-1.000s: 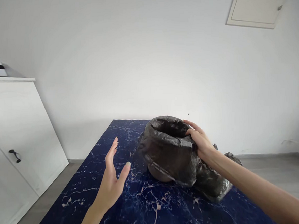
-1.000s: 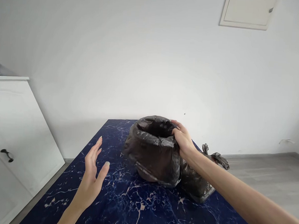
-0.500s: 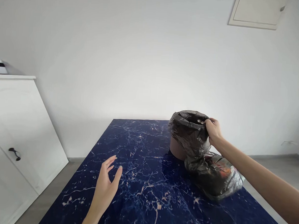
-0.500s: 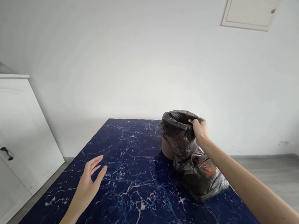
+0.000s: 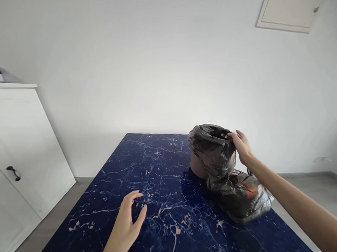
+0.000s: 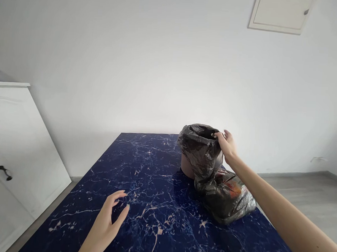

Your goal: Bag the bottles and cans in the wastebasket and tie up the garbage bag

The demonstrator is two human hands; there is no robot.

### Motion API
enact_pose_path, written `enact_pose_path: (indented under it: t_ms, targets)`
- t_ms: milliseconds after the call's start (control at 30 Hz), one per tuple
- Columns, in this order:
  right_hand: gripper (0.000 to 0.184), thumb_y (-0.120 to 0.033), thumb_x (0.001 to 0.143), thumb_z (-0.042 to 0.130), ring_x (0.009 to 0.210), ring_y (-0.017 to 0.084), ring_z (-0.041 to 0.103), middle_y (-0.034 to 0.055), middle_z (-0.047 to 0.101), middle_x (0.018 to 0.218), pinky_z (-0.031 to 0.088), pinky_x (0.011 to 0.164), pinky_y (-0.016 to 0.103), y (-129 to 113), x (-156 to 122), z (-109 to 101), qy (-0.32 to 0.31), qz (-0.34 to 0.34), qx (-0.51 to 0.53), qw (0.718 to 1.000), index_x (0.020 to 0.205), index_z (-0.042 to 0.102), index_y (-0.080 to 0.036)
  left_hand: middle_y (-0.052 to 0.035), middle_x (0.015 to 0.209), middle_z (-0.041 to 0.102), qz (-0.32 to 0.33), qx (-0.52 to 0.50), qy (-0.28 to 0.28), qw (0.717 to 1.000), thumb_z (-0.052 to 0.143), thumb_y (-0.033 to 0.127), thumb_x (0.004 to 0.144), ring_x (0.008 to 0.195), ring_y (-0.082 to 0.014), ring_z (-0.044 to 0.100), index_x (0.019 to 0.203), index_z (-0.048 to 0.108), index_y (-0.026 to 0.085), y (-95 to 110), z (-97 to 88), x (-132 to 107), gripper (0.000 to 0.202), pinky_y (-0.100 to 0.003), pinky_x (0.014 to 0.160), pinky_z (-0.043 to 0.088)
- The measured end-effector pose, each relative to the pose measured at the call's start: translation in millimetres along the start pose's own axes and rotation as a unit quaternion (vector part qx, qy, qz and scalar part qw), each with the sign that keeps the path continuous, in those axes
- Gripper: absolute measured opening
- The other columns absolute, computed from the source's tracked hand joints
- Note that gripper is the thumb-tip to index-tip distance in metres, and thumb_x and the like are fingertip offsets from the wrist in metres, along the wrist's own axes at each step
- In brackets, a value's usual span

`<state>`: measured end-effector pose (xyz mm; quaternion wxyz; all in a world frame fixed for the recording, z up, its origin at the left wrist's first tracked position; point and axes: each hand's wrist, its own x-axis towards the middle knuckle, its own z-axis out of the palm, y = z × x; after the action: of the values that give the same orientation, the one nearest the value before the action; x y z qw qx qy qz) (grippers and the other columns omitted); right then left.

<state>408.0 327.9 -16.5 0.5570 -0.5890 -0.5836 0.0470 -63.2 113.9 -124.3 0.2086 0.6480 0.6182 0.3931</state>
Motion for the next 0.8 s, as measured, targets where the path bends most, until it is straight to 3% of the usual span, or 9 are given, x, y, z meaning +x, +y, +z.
enact_pose_path:
  t_ms: [67,133,267,333,533,800]
  targets:
    - [0.068,-0.063,0.101,0.048,0.152,0.043,0.048,0.0193,0.054,0.163,0.044,0.121,0.063,-13,-14,-7,0.022,-0.021,-0.004,1.000,0.156,0.053,-0.023,-0.0135,0.160,0.056,0.007,0.009,-0.004,1.000,0.053,0.063,0.106,0.142,-0.0413,0.061,0.143,0.057,0.033,-1,0.2,-7,0.049,-0.065,0.111,0.057]
    - [0.066,-0.065,0.099,0.056,0.158,0.040,0.040,0.0146,0.046,0.171,0.034,0.129,0.062,-26,-27,-13,-0.004,-0.076,-0.009,0.997,0.152,0.058,-0.026,-0.0129,0.160,0.056,0.013,0.017,-0.008,1.000,0.052,0.063,0.105,0.143,-0.0417,0.061,0.141,0.059,0.033,-4,1.1,-13,0.047,-0.067,0.113,0.056]
    - [0.052,-0.067,0.098,0.064,0.156,0.038,0.044,0.0107,0.062,0.155,0.027,0.133,0.063,-40,-42,-14,-0.102,-0.265,-0.086,0.955,0.134,0.068,-0.030,-0.0126,0.157,0.058,0.029,0.031,0.001,0.999,0.052,0.061,0.106,0.149,-0.0412,0.056,0.135,0.064,0.033,-12,4.0,-18,0.042,-0.070,0.119,0.049]
    - [0.053,-0.068,0.098,0.064,0.151,0.038,0.050,0.0117,0.068,0.146,0.025,0.133,0.065,-37,-42,-10,-0.112,-0.312,-0.141,0.933,0.134,0.067,-0.029,-0.0130,0.155,0.059,0.031,0.032,0.003,0.999,0.052,0.060,0.106,0.150,-0.0404,0.055,0.134,0.065,0.032,-14,4.9,-19,0.042,-0.070,0.120,0.048]
    - [0.054,-0.072,0.099,0.059,0.129,0.042,0.058,0.0166,0.070,0.129,0.041,0.118,0.063,-15,-24,4,-0.085,-0.298,-0.206,0.928,0.127,0.067,-0.026,-0.0126,0.153,0.061,0.032,0.040,-0.001,0.999,0.054,0.059,0.106,0.146,-0.0396,0.059,0.135,0.065,0.033,-16,5.1,-20,0.041,-0.067,0.117,0.053]
    - [0.059,-0.076,0.098,0.052,0.123,0.044,0.058,0.0183,0.071,0.121,0.043,0.112,0.063,-2,4,19,-0.097,-0.260,-0.237,0.931,0.120,0.070,-0.025,-0.0121,0.148,0.064,0.063,0.060,-0.005,0.996,0.052,0.056,0.107,0.142,-0.0387,0.063,0.135,0.065,0.034,-18,4.5,-21,0.038,-0.065,0.116,0.055]
